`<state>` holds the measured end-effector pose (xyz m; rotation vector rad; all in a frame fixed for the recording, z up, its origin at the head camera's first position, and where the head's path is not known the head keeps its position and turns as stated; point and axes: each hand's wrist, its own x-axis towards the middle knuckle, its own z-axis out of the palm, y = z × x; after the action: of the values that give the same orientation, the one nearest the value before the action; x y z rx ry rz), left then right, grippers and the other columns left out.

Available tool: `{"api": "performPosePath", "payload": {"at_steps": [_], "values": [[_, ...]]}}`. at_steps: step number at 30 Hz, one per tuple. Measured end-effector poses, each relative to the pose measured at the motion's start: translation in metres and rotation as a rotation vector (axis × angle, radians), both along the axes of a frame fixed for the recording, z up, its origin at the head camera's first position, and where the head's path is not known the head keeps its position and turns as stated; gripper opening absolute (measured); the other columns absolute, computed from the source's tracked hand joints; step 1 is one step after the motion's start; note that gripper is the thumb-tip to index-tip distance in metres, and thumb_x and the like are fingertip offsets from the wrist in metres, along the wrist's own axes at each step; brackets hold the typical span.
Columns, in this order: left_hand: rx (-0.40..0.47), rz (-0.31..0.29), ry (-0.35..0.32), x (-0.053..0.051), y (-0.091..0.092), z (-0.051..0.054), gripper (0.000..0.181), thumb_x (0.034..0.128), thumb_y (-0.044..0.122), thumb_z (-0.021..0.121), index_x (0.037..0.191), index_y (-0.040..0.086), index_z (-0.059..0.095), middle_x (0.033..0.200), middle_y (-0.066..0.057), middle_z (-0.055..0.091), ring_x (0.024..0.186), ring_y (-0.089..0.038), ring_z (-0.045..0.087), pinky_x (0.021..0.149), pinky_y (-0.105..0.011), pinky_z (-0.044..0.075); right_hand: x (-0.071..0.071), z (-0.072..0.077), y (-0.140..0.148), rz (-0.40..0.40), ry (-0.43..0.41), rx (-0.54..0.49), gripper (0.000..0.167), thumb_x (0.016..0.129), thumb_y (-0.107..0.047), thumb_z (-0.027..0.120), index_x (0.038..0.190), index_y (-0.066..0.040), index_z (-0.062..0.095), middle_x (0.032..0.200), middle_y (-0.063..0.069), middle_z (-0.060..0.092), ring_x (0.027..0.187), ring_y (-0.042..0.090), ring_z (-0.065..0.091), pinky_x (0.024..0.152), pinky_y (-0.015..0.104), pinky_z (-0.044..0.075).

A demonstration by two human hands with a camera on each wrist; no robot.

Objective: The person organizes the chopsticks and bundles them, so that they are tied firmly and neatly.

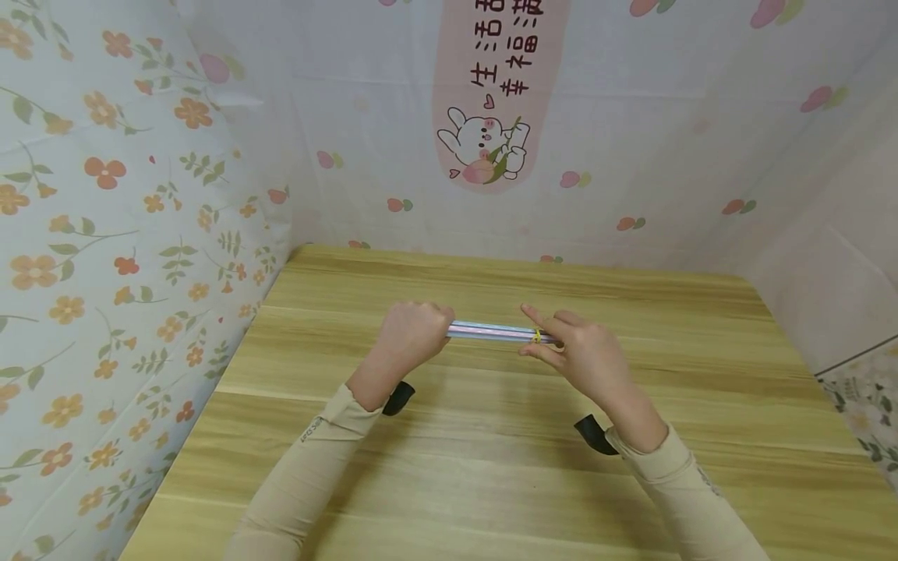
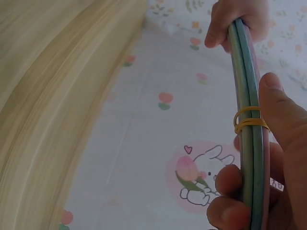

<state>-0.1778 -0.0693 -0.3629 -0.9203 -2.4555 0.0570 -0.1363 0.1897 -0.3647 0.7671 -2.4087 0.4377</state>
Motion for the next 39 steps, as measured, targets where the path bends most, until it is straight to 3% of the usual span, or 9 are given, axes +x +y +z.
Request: {"api": "performPosePath", "payload": {"at_steps": [4,9,15,22,33,39], "values": [[0.003,0.000,0.001,0.000,-0.001,0.000,0.034,0.0786,0.021,0.077,0.058,0.014,0.050,0.051,0.007,0.033,0.049,-0.007,0.020,0.041,-0.021,0.017,0.002,0.002,0.003,0.015,-0.064,-0.066,0.047,0.074,-0.031,0.078,0.114,-0.008,0.070,0.078,0.002,0.067,0.059,0.008,0.059,0.051,0.023,0.044],[0.006,0.017,-0.004,0.000,-0.003,-0.001,0.032,0.0807,0.016,0.073,0.060,0.013,0.050,0.051,0.006,0.034,0.049,-0.008,0.020,0.041,-0.021,0.018,0.005,0.007,0.007,0.003,-0.146,-0.093,0.043,0.072,-0.017,0.082,0.111,-0.004,0.070,0.086,0.005,0.071,0.061,0.009,0.059,0.055,0.026,0.047],[0.014,0.020,0.007,0.000,-0.005,-0.001,0.036,0.0809,0.014,0.072,0.057,0.014,0.045,0.053,0.006,0.025,0.050,-0.008,0.018,0.041,-0.022,0.015,0.009,0.015,0.012,-0.048,-0.286,-0.077,0.036,0.080,-0.017,0.077,0.112,-0.005,0.068,0.092,0.006,0.069,0.078,0.018,0.068,0.068,0.038,0.054],[0.015,0.008,0.024,0.001,-0.005,-0.001,0.044,0.0781,0.018,0.076,0.056,0.015,0.038,0.054,0.007,0.020,0.051,-0.009,0.016,0.043,-0.022,0.015,0.008,0.021,0.011,-0.065,-0.367,0.008,0.016,0.084,-0.018,0.072,0.096,-0.008,0.072,0.092,0.003,0.070,0.080,0.015,0.067,0.068,0.035,0.053],[-0.015,0.001,0.025,0.002,-0.001,-0.002,0.049,0.0767,0.026,0.080,0.056,0.016,0.037,0.054,0.007,0.020,0.051,-0.008,0.016,0.043,-0.021,0.015,0.006,0.028,0.006,0.064,-0.424,0.093,0.010,0.088,-0.010,0.067,0.096,-0.005,0.069,0.085,0.000,0.066,0.069,0.007,0.053,0.062,0.027,0.046],[0.004,-0.013,0.042,0.002,0.001,-0.002,0.042,0.0797,0.018,0.074,0.056,0.016,0.040,0.053,0.007,0.023,0.050,-0.008,0.018,0.043,-0.021,0.014,0.005,0.030,0.003,0.120,-0.438,0.134,0.017,0.088,-0.011,0.066,0.102,-0.001,0.067,0.090,0.005,0.067,0.069,0.007,0.053,0.062,0.026,0.047]]}}
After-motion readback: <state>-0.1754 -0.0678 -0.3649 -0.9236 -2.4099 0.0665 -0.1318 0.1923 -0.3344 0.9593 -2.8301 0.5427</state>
